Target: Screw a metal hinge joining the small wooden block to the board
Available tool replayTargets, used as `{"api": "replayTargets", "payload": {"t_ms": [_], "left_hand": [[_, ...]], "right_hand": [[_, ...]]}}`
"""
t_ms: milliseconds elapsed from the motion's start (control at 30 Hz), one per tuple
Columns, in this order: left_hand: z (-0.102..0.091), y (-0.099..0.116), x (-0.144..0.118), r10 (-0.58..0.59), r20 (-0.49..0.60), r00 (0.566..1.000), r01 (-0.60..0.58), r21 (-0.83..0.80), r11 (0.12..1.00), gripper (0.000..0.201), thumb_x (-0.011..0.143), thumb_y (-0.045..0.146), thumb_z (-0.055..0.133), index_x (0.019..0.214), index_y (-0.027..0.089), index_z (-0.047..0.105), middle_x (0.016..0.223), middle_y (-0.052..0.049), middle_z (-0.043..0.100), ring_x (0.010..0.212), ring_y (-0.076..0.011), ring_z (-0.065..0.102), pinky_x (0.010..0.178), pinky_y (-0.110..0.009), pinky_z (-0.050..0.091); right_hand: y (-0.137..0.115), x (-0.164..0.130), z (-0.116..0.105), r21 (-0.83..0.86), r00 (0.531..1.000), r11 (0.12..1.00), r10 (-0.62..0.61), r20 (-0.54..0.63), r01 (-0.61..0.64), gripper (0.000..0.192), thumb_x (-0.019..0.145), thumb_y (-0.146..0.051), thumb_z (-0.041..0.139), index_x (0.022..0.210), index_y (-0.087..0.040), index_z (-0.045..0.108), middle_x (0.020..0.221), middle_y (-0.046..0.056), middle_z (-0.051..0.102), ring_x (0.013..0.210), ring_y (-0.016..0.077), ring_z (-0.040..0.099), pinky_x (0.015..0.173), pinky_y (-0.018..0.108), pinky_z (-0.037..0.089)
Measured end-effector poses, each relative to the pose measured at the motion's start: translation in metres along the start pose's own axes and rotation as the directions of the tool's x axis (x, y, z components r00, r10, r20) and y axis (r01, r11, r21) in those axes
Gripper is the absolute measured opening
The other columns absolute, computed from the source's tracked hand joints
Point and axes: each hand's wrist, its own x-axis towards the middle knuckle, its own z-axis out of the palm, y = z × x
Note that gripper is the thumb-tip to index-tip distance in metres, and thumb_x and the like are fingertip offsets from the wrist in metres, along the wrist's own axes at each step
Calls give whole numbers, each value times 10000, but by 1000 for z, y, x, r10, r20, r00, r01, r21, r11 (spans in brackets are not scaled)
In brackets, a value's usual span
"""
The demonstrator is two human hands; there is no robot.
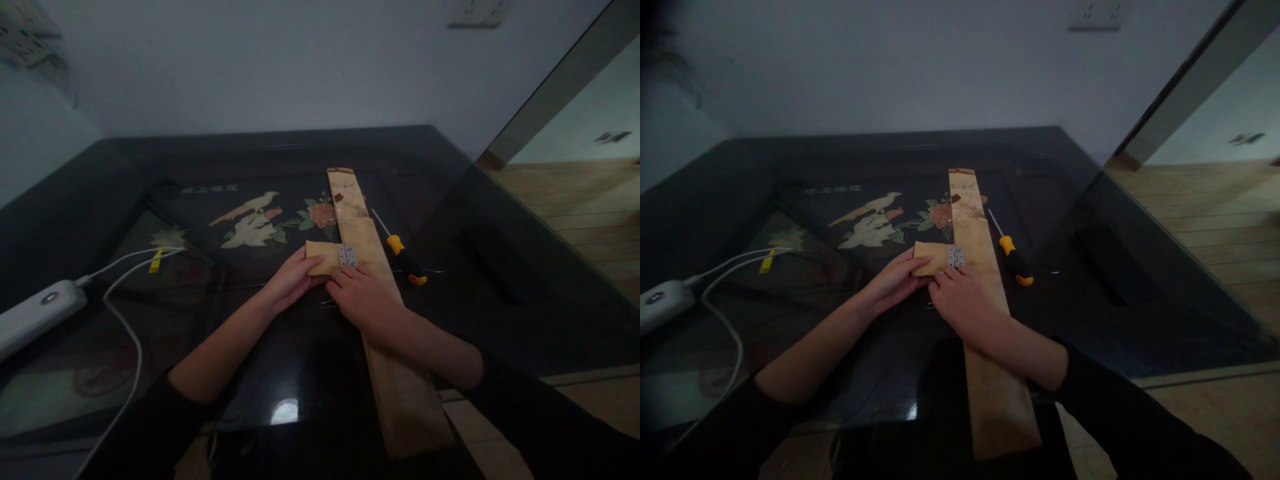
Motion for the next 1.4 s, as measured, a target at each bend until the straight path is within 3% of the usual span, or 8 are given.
{"api": "replayTargets", "payload": {"t_ms": [200,300,400,567,667,967,1267,1400], "left_hand": [[-4,0,1,-10,13,1000,10,15,1000,295,821,55,627,1103,140,636,1128,-121,711,958,-204,692,836,-308,592],[-5,-1,1,-4,41,999,3,13,1000,347,816,54,627,1154,135,628,1145,-129,704,1018,-227,686,916,-351,577],[-4,0,1,-13,47,999,13,5,1000,380,826,52,609,1196,133,611,1155,-134,702,1049,-242,685,958,-385,566],[-2,1,1,-24,30,999,24,1,1000,365,840,45,590,1194,133,603,1191,-137,699,1055,-245,691,978,-400,566],[-1,2,1,-38,11,999,38,4,999,376,848,36,579,1209,139,597,1189,-135,701,1063,-244,690,980,-399,568],[-2,2,3,-46,-2,999,46,-39,998,423,844,29,581,1254,128,582,1220,-149,689,1124,-269,672,1025,-440,541],[1,2,2,-56,-25,998,54,-59,997,422,840,43,594,1254,126,602,1234,-151,692,1162,-276,659,1063,-448,507],[1,3,2,-59,-43,997,57,-63,996,476,829,35,605,1292,147,582,1235,-137,692,1142,-262,667,1044,-433,524]], "right_hand": [[16,-6,-10,293,996,953,89,-24,-78,107,877,-141,588,922,-185,675,844,53,706,807,193,631,718,315,428],[35,-8,-24,542,976,826,212,-46,-154,75,844,-148,611,853,-211,651,763,-5,696,683,142,625,647,274,431],[61,-5,-32,716,945,687,301,-124,-125,54,796,-167,659,778,-212,633,737,-18,699,663,125,644,630,252,464],[97,8,-18,871,857,486,476,-196,-71,143,742,-295,739,798,-195,653,744,14,716,681,143,678,662,282,538],[105,16,-3,892,850,442,504,-155,-100,145,716,-290,753,770,-184,670,730,23,719,685,151,682,679,301,555],[113,33,-5,850,908,510,406,-106,-129,43,698,-191,750,738,-183,733,714,23,728,679,151,684,680,289,560],[113,37,-29,671,949,739,254,-188,-65,129,791,-144,645,806,-180,768,810,31,756,751,144,685,732,254,492],[105,36,-28,616,961,786,209,-182,-54,159,813,-117,620,835,-174,767,809,29,751,758,137,671,737,249,461]]}}
